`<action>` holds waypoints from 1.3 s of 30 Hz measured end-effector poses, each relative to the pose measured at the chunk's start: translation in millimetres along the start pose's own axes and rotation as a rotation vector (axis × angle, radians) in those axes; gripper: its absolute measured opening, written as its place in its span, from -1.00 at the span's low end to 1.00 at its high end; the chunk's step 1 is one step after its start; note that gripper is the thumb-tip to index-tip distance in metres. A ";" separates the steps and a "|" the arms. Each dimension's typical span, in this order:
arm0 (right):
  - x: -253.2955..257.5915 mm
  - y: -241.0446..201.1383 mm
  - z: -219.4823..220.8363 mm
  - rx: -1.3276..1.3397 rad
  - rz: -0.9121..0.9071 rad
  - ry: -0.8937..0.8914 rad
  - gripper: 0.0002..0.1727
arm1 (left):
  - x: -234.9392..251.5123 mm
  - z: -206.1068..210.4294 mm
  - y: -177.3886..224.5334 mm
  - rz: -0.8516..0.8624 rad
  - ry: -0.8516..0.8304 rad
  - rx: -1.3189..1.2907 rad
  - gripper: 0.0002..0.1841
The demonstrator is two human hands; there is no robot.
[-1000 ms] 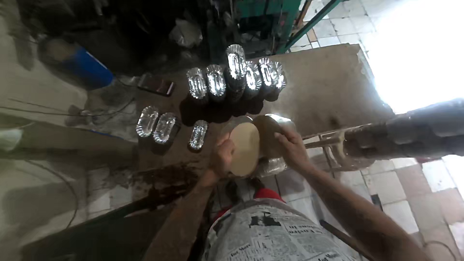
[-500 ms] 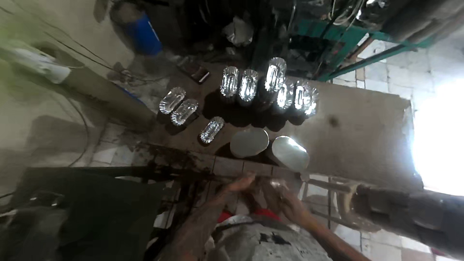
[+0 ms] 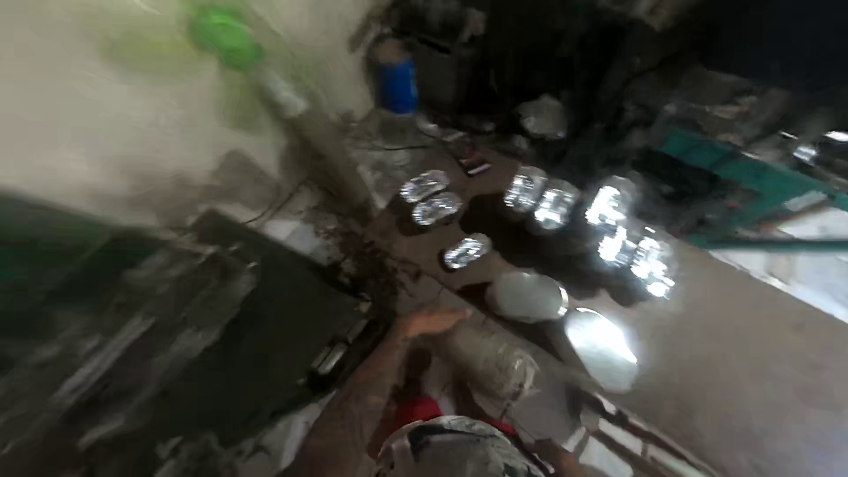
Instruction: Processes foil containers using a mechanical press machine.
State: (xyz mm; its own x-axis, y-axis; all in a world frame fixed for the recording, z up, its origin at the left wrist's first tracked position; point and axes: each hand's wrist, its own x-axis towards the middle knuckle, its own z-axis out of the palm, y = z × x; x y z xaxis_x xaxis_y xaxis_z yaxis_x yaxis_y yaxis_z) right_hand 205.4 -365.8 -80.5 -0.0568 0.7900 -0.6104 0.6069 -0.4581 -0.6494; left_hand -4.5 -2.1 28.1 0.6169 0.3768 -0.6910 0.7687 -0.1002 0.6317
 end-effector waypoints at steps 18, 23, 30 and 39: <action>189.2 -351.1 7.3 0.258 -0.594 0.259 -0.69 | -217.9 -106.2 -286.6 -0.403 0.912 -0.082 -0.35; 232.2 -467.1 58.9 -0.522 -1.190 0.216 -0.72 | -304.3 -69.7 -305.1 -0.190 0.518 0.017 -0.39; 316.4 -557.6 140.8 -1.186 -1.242 -0.254 -0.65 | -365.9 -41.3 -293.9 -0.220 0.501 0.137 -0.45; 248.0 -600.9 236.5 -1.147 -1.064 -0.610 -0.58 | -384.3 48.1 -204.2 0.218 0.375 -0.343 -0.39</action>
State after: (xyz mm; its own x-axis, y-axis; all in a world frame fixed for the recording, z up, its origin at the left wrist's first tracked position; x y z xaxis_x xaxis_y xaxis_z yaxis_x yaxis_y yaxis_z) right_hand -360.9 9.1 51.2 -0.9052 0.1430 -0.4003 0.3077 0.8700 -0.3851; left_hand -390.4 -170.8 147.8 0.6051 0.6894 -0.3983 0.4921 0.0694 0.8678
